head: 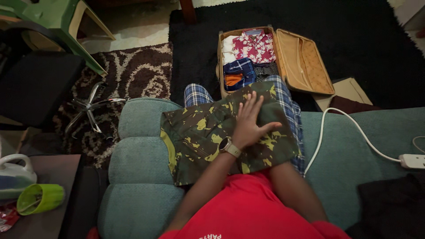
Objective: The person folds a shirt and a camouflage-patterned jacket by hand and places them inside an open suitcase.
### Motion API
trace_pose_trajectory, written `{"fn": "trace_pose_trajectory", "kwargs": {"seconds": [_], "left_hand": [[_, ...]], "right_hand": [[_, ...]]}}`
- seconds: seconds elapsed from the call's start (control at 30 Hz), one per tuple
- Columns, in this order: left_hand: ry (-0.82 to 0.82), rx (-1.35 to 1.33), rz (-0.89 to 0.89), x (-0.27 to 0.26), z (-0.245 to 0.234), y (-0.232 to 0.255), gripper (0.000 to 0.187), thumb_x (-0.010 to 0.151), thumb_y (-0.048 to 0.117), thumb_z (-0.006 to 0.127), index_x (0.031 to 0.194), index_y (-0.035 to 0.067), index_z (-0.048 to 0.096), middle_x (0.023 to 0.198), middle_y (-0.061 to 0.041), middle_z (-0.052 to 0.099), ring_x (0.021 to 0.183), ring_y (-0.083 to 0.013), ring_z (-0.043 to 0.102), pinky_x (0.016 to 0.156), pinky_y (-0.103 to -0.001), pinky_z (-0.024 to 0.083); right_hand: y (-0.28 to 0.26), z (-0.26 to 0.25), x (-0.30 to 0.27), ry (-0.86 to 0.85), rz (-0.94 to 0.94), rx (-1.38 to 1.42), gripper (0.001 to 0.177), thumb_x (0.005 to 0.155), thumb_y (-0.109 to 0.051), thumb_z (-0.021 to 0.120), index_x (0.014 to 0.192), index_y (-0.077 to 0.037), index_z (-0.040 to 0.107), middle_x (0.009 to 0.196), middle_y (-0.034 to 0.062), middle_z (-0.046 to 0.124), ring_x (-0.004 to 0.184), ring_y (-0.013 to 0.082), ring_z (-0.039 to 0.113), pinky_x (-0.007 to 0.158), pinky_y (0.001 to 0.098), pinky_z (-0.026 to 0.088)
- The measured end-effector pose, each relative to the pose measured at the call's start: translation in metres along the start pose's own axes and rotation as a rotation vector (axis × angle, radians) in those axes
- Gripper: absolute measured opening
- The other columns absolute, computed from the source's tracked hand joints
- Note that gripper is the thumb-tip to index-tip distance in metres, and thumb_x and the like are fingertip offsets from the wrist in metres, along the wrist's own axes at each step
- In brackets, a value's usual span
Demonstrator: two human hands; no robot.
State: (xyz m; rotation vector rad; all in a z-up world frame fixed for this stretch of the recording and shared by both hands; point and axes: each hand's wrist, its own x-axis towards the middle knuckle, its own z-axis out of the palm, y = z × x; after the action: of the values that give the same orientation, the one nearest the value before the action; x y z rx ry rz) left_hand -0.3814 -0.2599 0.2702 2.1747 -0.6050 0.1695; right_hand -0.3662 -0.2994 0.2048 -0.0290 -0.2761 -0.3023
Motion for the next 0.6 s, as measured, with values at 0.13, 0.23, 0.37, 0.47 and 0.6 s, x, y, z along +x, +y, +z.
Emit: {"fn": "trace_pose_trajectory", "kwargs": {"seconds": [0.13, 0.23, 0.37, 0.47, 0.6], "left_hand": [[-0.062, 0.046, 0.022, 0.002, 0.017, 0.002, 0.12, 0.079, 0.085, 0.056, 0.166, 0.006, 0.029, 0.176, -0.021, 0.016, 0.165, -0.0333, 0.009, 0.131, -0.052, 0.005], [-0.106, -0.004, 0.024, 0.001, 0.029, 0.006, 0.119, 0.082, 0.085, 0.053, 0.167, 0.006, 0.026, 0.176, -0.022, 0.016, 0.165, -0.0336, 0.009, 0.131, -0.053, 0.004], [-0.103, -0.005, 0.052, 0.001, 0.047, 0.006, 0.117, 0.085, 0.085, 0.048, 0.167, 0.006, 0.026, 0.175, -0.021, 0.018, 0.166, -0.0336, 0.009, 0.132, -0.054, 0.002], [-0.089, 0.049, 0.08, 0.003, 0.062, 0.002, 0.114, 0.086, 0.085, 0.046, 0.166, 0.005, 0.027, 0.175, -0.023, 0.017, 0.165, -0.0351, 0.007, 0.131, -0.054, 0.0], [-0.113, 0.128, 0.101, 0.0, 0.079, 0.0, 0.106, 0.09, 0.084, 0.042, 0.162, 0.006, 0.036, 0.174, -0.023, 0.02, 0.165, -0.0343, 0.008, 0.13, -0.058, -0.001]], "right_hand": [[-0.01, -0.013, -0.003, 0.036, -0.082, -0.001, 0.13, 0.079, -0.088, 0.059, 0.169, -0.007, 0.014, 0.18, 0.0117, 0.001, 0.166, 0.0253, -0.007, 0.133, 0.0467, -0.007], [-0.024, -0.033, -0.005, 0.022, -0.128, -0.059, 0.131, 0.078, -0.09, 0.058, 0.17, -0.009, 0.011, 0.18, 0.0128, 0.0, 0.166, 0.0266, -0.01, 0.132, 0.0461, -0.011], [-0.119, -0.044, 0.027, 0.0, 0.173, -0.444, 0.103, 0.093, -0.073, 0.05, 0.166, -0.008, 0.018, 0.175, 0.0139, 0.015, 0.16, 0.03, 0.012, 0.128, 0.049, 0.011], [-0.151, -0.034, 0.041, 0.122, 0.372, -0.729, 0.072, 0.103, -0.046, 0.042, 0.163, -0.011, 0.023, 0.168, 0.0165, 0.025, 0.152, 0.0328, 0.029, 0.125, 0.0498, 0.027], [-0.176, -0.035, 0.057, 0.045, 0.27, -0.542, 0.061, 0.11, -0.027, 0.039, 0.164, -0.004, 0.023, 0.171, 0.0128, 0.031, 0.156, 0.0272, 0.034, 0.131, 0.0438, 0.027]]}}
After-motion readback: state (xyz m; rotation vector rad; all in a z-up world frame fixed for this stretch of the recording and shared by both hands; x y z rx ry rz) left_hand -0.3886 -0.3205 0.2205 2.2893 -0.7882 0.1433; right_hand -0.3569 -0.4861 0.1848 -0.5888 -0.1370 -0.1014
